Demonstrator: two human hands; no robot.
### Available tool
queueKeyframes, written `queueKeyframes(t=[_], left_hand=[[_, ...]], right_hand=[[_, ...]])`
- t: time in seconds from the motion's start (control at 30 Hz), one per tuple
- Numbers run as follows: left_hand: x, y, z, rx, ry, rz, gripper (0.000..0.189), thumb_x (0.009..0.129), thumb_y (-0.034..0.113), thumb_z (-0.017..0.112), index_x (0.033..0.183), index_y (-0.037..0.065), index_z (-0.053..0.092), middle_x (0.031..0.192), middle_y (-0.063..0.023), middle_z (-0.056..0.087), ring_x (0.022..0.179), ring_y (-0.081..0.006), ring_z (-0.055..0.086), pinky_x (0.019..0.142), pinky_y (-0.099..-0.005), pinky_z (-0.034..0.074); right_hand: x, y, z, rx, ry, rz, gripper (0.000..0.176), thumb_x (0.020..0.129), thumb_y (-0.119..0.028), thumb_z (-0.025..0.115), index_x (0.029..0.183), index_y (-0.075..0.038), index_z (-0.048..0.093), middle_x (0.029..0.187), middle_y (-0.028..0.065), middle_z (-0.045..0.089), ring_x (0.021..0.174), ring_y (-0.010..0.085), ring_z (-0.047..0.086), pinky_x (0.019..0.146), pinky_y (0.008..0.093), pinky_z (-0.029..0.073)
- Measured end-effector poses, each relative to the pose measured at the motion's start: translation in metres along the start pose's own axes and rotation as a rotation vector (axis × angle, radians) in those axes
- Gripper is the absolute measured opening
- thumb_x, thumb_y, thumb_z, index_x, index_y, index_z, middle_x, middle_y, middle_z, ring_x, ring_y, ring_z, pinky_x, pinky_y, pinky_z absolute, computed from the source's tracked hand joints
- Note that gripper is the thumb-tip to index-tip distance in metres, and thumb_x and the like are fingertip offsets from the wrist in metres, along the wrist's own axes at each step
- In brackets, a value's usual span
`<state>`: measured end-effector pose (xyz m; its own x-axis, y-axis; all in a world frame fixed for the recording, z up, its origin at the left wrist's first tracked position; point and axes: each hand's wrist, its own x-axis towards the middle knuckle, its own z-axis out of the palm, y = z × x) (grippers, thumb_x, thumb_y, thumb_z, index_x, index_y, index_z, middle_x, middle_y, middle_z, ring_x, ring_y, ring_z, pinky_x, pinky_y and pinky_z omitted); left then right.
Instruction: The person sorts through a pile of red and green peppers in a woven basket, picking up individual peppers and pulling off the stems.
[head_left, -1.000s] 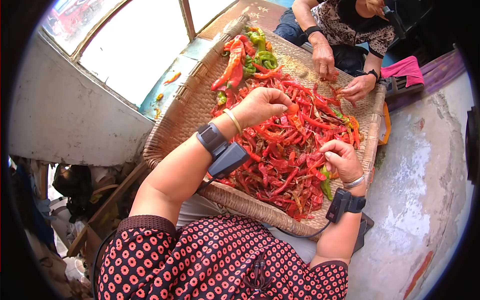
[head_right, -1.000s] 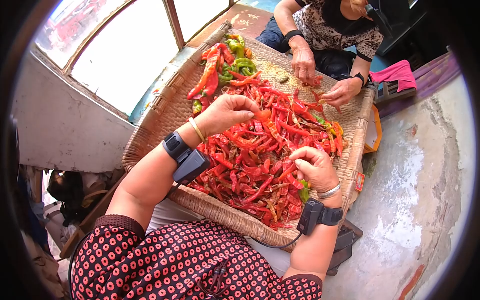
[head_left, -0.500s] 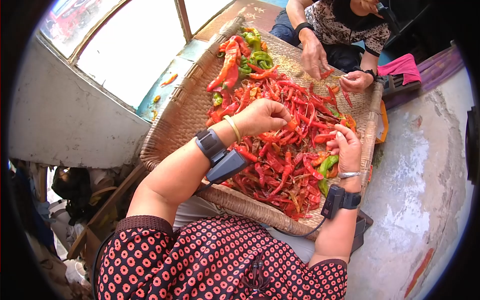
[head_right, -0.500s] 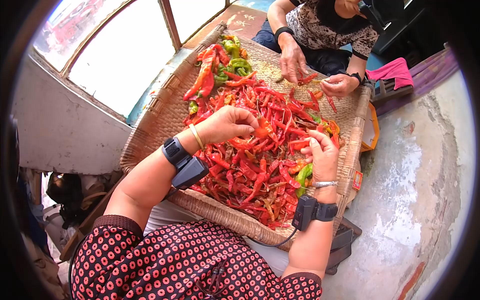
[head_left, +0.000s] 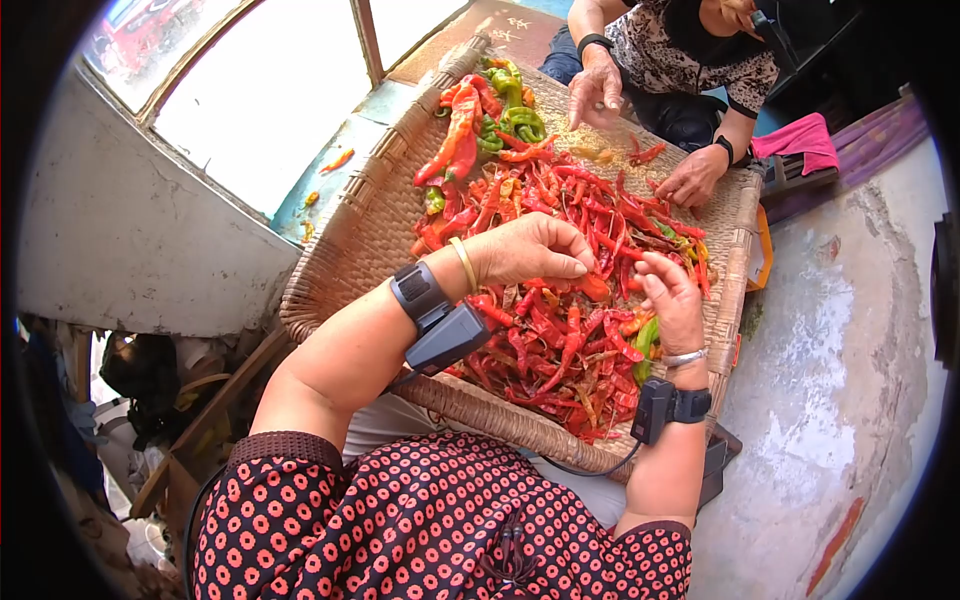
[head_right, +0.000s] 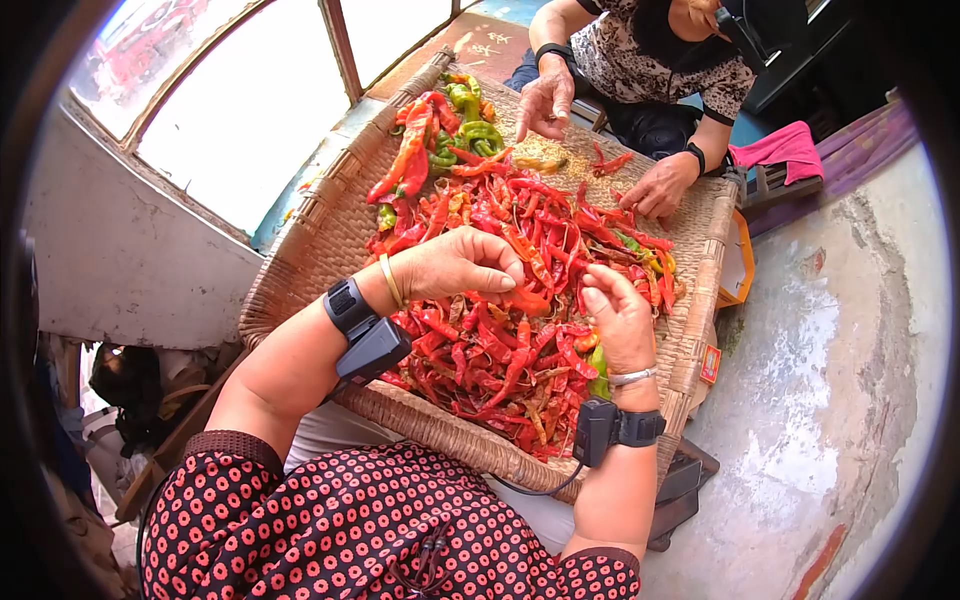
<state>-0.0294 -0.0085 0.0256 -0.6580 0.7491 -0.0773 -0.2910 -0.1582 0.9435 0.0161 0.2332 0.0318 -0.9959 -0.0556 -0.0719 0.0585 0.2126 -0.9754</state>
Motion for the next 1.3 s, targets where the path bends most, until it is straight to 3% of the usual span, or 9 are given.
queueKeyframes(t=[0.17, 0.3, 0.33, 0.47, 0.57, 0.63, 0.87, 1.23, 1.3], left_hand=[[0.002, -0.008, 0.003, 0.011, -0.092, -0.050, 0.012, 0.082, 0.012, 0.059, 0.089, 0.003, 0.059, 0.078, 0.0003, 0.060, 0.071, -0.0060, 0.056, 0.066, -0.0206, 0.047], [0.003, -0.009, 0.010, 0.220, 0.069, -0.079, 0.014, 0.083, 0.012, 0.056, 0.091, 0.000, 0.058, 0.077, -0.0017, 0.060, 0.073, -0.0079, 0.057, 0.066, -0.0229, 0.047], [0.005, -0.014, 0.008, 0.639, 0.174, 0.135, 0.019, 0.082, 0.016, 0.057, 0.091, 0.000, 0.057, 0.078, -0.0063, 0.062, 0.073, -0.0159, 0.060, 0.065, -0.0286, 0.048], [0.000, -0.013, 0.004, 1.209, 0.281, 0.174, 0.024, 0.074, 0.025, 0.058, 0.089, 0.006, 0.059, 0.081, -0.0129, 0.060, 0.077, -0.0320, 0.057, 0.067, -0.0399, 0.047], [0.001, -0.013, 0.009, 1.458, 0.212, -0.041, 0.023, 0.072, 0.024, 0.059, 0.087, 0.007, 0.059, 0.081, -0.0111, 0.059, 0.078, -0.0292, 0.058, 0.067, -0.0395, 0.047], [0.001, -0.017, 0.009, 1.494, 0.136, -0.091, 0.023, 0.072, 0.024, 0.060, 0.087, 0.007, 0.059, 0.081, -0.0108, 0.059, 0.078, -0.0288, 0.059, 0.067, -0.0396, 0.047], [-0.001, -0.019, 0.011, 1.519, 0.002, -0.165, 0.020, 0.071, 0.022, 0.063, 0.085, 0.009, 0.062, 0.080, -0.0106, 0.062, 0.079, -0.0275, 0.061, 0.066, -0.0384, 0.048], [0.002, -0.026, 0.011, 1.400, -0.183, -0.198, 0.012, 0.067, 0.016, 0.057, 0.076, 0.013, 0.064, 0.071, -0.0095, 0.060, 0.072, -0.0274, 0.059, 0.063, -0.0388, 0.047], [0.000, -0.024, 0.014, 1.415, -0.143, -0.179, 0.012, 0.067, 0.018, 0.057, 0.075, 0.013, 0.064, 0.070, -0.0091, 0.060, 0.072, -0.0273, 0.059, 0.062, -0.0385, 0.047]], right_hand=[[-0.011, 0.000, 0.033, -0.058, -0.401, 0.063, 0.035, 0.080, -0.019, 0.061, 0.108, 0.001, 0.054, 0.094, 0.0028, 0.057, 0.087, 0.0090, 0.052, 0.078, 0.0237, 0.043], [-0.010, 0.003, 0.026, -0.005, -0.525, 0.240, 0.017, 0.080, -0.017, 0.060, 0.084, 0.000, 0.059, 0.073, -0.0024, 0.056, 0.067, 0.0049, 0.049, 0.062, 0.0210, 0.042], [-0.011, -0.006, 0.024, -0.043, -0.492, 0.268, 0.015, 0.080, -0.016, 0.059, 0.076, -0.002, 0.058, 0.066, -0.0040, 0.054, 0.059, 0.0041, 0.046, 0.056, 0.0209, 0.039], [0.002, 0.005, -0.010, 0.274, -0.035, 0.175, 0.020, 0.085, -0.021, 0.054, 0.095, -0.003, 0.054, 0.075, 0.0041, 0.059, 0.062, 0.0093, 0.054, 0.049, 0.0200, 0.045], [0.008, 0.013, -0.020, 0.430, 0.215, 0.028, 0.042, 0.086, -0.024, 0.053, 0.119, -0.001, 0.041, 0.093, 0.0069, 0.057, 0.074, 0.0124, 0.057, 0.051, 0.0187, 0.047], [0.010, 0.019, -0.017, 0.165, 0.450, 0.121, 0.052, 0.085, -0.023, 0.053, 0.127, 0.001, 0.034, 0.097, 0.0063, 0.054, 0.077, 0.0131, 0.057, 0.052, 0.0192, 0.047], [-0.007, 0.030, 0.035, -0.576, -0.197, -0.096, 0.031, 0.072, -0.017, 0.064, 0.099, -0.002, 0.059, 0.085, 0.0109, 0.061, 0.068, 0.0166, 0.059, 0.064, 0.0268, 0.047], [-0.009, 0.045, 0.059, -0.992, -0.260, -0.136, 0.024, 0.070, -0.015, 0.061, 0.093, -0.012, 0.057, 0.080, 0.0124, 0.058, 0.079, 0.0323, 0.057, 0.068, 0.0404, 0.045], [-0.008, 0.038, 0.051, -0.908, -0.167, -0.085, 0.032, 0.068, -0.010, 0.059, 0.100, -0.011, 0.058, 0.067, 0.0108, 0.056, 0.063, 0.0271, 0.056, 0.060, 0.0349, 0.046]])
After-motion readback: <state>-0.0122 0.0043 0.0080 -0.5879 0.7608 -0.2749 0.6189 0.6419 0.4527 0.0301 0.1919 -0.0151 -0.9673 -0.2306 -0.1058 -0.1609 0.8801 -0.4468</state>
